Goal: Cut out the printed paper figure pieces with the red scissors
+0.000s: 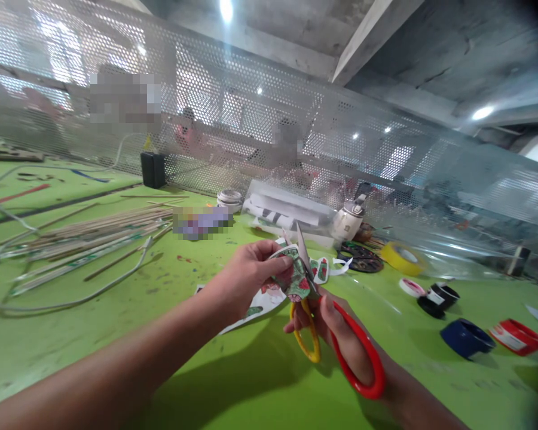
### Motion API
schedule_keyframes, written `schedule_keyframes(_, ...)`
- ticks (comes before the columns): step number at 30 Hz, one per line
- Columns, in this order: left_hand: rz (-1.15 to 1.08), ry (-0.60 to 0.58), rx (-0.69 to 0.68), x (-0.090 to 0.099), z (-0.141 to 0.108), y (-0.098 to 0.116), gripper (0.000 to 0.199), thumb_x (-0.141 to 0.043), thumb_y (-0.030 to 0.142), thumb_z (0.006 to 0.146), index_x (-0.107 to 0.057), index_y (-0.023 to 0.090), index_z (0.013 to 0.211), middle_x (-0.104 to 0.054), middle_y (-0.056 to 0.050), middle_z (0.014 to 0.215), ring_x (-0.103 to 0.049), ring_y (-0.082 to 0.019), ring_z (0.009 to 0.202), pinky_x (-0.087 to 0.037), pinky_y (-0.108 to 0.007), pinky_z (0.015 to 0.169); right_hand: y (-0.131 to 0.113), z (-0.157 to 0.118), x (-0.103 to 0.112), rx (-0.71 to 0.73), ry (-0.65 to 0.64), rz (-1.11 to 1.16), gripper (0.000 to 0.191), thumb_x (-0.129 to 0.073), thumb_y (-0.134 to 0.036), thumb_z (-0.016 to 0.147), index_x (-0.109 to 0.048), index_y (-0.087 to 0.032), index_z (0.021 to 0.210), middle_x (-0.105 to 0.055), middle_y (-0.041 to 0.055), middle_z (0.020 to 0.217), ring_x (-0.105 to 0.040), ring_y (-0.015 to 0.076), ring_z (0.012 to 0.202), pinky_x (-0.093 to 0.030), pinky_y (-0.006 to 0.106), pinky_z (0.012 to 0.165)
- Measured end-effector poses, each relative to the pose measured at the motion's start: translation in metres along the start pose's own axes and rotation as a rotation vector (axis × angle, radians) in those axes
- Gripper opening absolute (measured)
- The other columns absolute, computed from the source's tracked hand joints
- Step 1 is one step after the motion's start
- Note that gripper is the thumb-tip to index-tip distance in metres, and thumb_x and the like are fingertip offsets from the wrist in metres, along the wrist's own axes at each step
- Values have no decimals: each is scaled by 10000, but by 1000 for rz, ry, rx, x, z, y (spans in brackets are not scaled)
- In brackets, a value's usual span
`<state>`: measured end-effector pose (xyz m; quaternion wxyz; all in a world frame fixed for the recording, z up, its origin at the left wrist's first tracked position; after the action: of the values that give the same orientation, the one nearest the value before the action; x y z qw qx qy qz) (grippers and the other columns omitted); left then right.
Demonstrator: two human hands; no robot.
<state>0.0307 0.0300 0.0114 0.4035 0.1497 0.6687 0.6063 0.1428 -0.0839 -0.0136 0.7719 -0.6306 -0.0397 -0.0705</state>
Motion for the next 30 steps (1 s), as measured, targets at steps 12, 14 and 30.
schedule_keyframes(12,-7,-12,1,-1,0,-3,162,-721,226,730,-585,142,708,-621,-16,605,-544,-118,554,-417,-261,584,11,4,-5,-33,83,18,513,-400,-668,894,-543,-176,906,-481,-19,608,-493,159,591,-389,307,613)
schedule_keyframes(14,-10,-9,1,-1,0,-3,167,-730,229,720,-587,142,711,-618,-14,605,-542,-119,557,-416,-263,582,10,4,-6,-45,100,-1,537,-393,-681,888,-547,-167,919,-479,-21,595,-482,157,573,-379,306,603)
schedule_keyframes(30,-20,-8,8,-1,0,-3,176,-733,247,715,-596,144,673,-587,-1,593,-523,-117,564,-407,-270,592,14,7,-6,-61,80,-69,572,-362,-708,875,-515,-161,936,-426,-39,561,-406,133,515,-341,267,485)
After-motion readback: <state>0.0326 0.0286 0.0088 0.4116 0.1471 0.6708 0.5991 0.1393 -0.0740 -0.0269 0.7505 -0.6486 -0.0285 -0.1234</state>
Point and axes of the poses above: each hand's wrist, its own z-axis towards the middle knuckle, its own x-axis out of the back of the hand, y = z × x, the point moved 4 cm from there along z, towards the middle knuckle
